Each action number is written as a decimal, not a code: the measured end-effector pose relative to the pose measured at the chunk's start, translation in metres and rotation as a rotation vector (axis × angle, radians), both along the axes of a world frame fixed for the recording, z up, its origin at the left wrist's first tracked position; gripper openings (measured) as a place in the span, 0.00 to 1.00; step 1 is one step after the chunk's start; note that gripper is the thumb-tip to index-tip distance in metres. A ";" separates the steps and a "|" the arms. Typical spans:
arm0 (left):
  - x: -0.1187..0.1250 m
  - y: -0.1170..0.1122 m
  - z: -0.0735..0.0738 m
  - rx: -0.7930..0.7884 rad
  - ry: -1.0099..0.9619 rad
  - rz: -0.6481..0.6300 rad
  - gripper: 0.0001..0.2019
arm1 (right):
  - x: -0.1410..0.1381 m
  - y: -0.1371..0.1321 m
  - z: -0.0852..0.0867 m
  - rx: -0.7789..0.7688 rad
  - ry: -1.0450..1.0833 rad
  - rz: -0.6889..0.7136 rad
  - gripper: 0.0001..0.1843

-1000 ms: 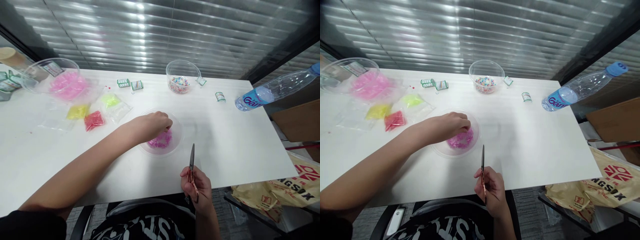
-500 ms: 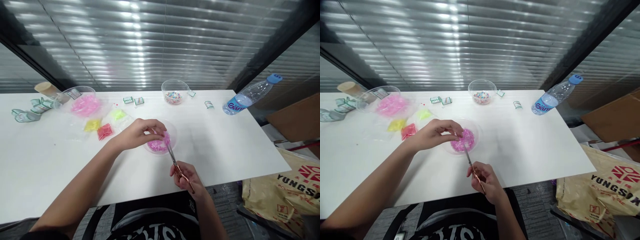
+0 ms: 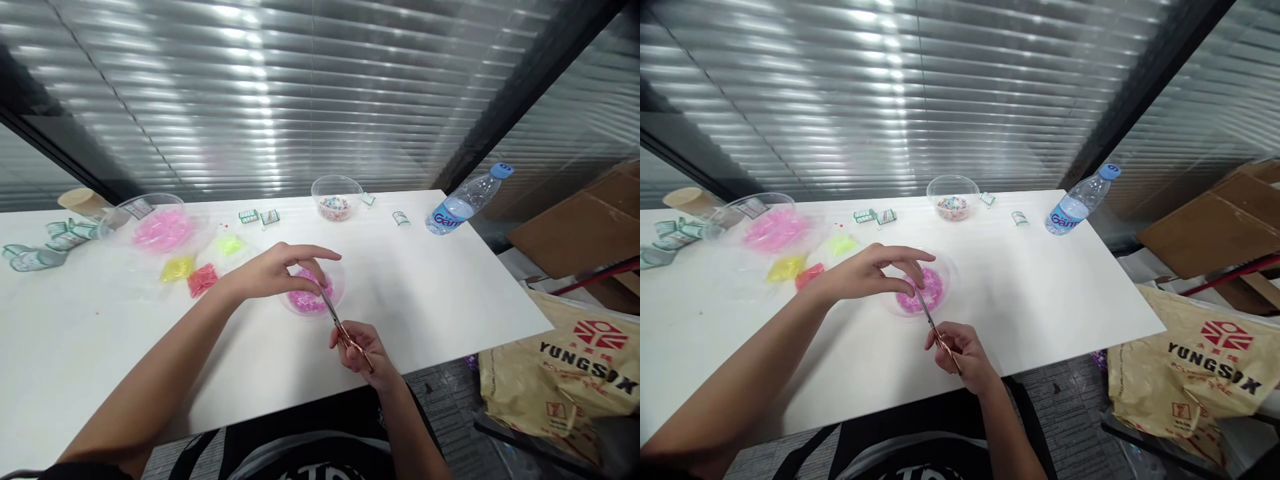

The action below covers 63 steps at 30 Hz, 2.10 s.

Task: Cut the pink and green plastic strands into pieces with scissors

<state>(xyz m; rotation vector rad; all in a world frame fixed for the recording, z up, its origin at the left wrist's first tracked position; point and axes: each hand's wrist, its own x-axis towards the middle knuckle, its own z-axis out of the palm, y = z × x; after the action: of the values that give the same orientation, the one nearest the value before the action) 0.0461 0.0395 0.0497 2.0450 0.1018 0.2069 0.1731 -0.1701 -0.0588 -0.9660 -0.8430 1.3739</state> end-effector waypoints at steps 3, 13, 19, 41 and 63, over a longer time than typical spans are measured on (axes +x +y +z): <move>0.001 0.000 0.000 -0.020 -0.006 -0.022 0.23 | 0.000 0.001 0.002 -0.038 -0.003 -0.015 0.27; 0.000 0.000 0.000 -0.024 0.002 -0.034 0.24 | 0.002 -0.003 0.003 -0.111 -0.015 0.007 0.25; 0.001 0.001 0.001 -0.029 0.014 -0.054 0.25 | 0.001 -0.003 0.005 -0.151 0.027 0.016 0.25; -0.002 0.014 -0.005 0.087 0.061 0.026 0.24 | 0.002 -0.005 0.000 -0.148 0.049 -0.007 0.20; 0.014 -0.010 -0.014 0.759 0.569 0.045 0.13 | 0.001 -0.011 -0.006 -0.086 0.067 -0.120 0.16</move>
<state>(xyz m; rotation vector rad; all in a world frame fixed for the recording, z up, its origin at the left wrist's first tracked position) 0.0603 0.0299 0.0361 2.8068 0.4813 -0.3769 0.1744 -0.1814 -0.0650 -1.0149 -0.6691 1.3404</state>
